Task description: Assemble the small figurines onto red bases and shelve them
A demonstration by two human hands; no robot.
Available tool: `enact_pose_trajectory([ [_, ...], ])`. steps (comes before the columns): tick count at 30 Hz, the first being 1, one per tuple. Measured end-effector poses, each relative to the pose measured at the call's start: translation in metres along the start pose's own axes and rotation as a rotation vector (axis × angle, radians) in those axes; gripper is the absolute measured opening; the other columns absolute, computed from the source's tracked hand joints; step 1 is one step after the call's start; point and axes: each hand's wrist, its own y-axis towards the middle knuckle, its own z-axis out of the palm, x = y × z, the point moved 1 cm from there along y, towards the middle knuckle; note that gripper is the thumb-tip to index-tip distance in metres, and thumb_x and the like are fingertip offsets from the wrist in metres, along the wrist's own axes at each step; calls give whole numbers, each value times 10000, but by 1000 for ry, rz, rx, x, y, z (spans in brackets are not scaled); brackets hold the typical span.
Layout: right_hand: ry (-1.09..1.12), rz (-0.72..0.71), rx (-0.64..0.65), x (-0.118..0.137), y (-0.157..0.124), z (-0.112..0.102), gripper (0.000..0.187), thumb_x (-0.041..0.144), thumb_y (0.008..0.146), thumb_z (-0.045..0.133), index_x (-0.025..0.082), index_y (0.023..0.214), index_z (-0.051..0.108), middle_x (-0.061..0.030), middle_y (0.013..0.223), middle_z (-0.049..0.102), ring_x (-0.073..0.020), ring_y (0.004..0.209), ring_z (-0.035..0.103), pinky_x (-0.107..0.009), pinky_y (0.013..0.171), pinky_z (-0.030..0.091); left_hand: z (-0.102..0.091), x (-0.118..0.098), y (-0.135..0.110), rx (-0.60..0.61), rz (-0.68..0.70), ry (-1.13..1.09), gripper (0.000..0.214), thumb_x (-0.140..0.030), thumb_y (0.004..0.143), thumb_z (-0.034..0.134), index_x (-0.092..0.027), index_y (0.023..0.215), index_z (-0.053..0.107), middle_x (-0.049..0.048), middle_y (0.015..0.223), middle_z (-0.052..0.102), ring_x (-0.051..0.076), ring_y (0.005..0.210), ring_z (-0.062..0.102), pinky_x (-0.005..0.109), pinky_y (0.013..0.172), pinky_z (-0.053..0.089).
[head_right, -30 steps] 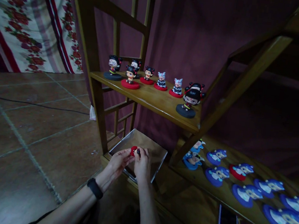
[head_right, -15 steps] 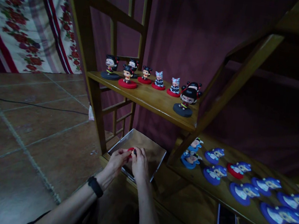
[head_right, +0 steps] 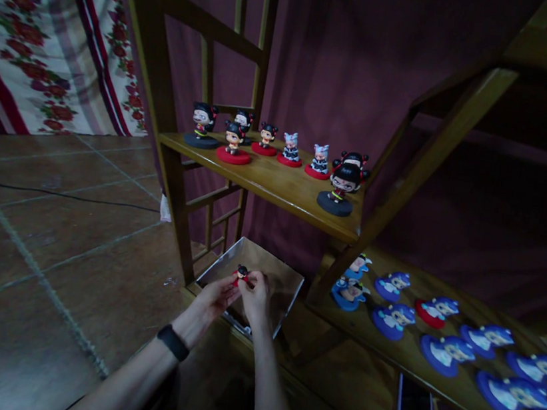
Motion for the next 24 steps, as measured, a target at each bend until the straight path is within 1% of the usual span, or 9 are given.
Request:
enact_pose_trajectory([
  [3,55,44,10,-3,3,2,181,343,669,621,191,763,590,-12,743,659,-168,705,618,-300,664,499,-1,-1,-2,14,21,42,76,-123,686,669,-112,743,621,31,588,644,83,490,593,191,555,518],
  [7,167,118,42,-5,4,0,206,360,632,657,179,702,587,-14,702,661,-172,662,619,-307,637,502,-1,-4,-5,35,49,115,113,-150,661,696,-107,746,635,26,558,635,79,455,577,171,486,489],
  [11,359,190,101,0,4,-2,241,359,587,699,165,676,587,-13,673,661,-161,627,614,-304,639,497,2,-7,-8,60,62,178,121,-142,650,706,-91,746,653,47,590,653,83,475,587,157,467,477],
  [13,407,205,108,3,3,-4,247,345,555,724,159,650,593,-13,657,659,-153,618,607,-296,648,488,3,-7,-10,59,82,185,94,-117,656,697,-84,735,659,53,604,657,83,488,591,151,471,476],
  [19,376,231,35,4,-1,-3,235,337,526,740,163,621,614,-12,634,655,-153,612,590,-293,648,459,3,-4,-8,61,142,156,48,-31,663,658,-71,690,658,49,601,645,74,491,581,145,487,485],
  [24,360,212,-49,1,-5,6,135,283,582,687,179,645,627,6,655,648,-150,665,582,-285,690,450,-1,-2,0,19,91,96,43,-47,681,644,-85,663,639,29,576,627,71,482,575,155,501,506],
])
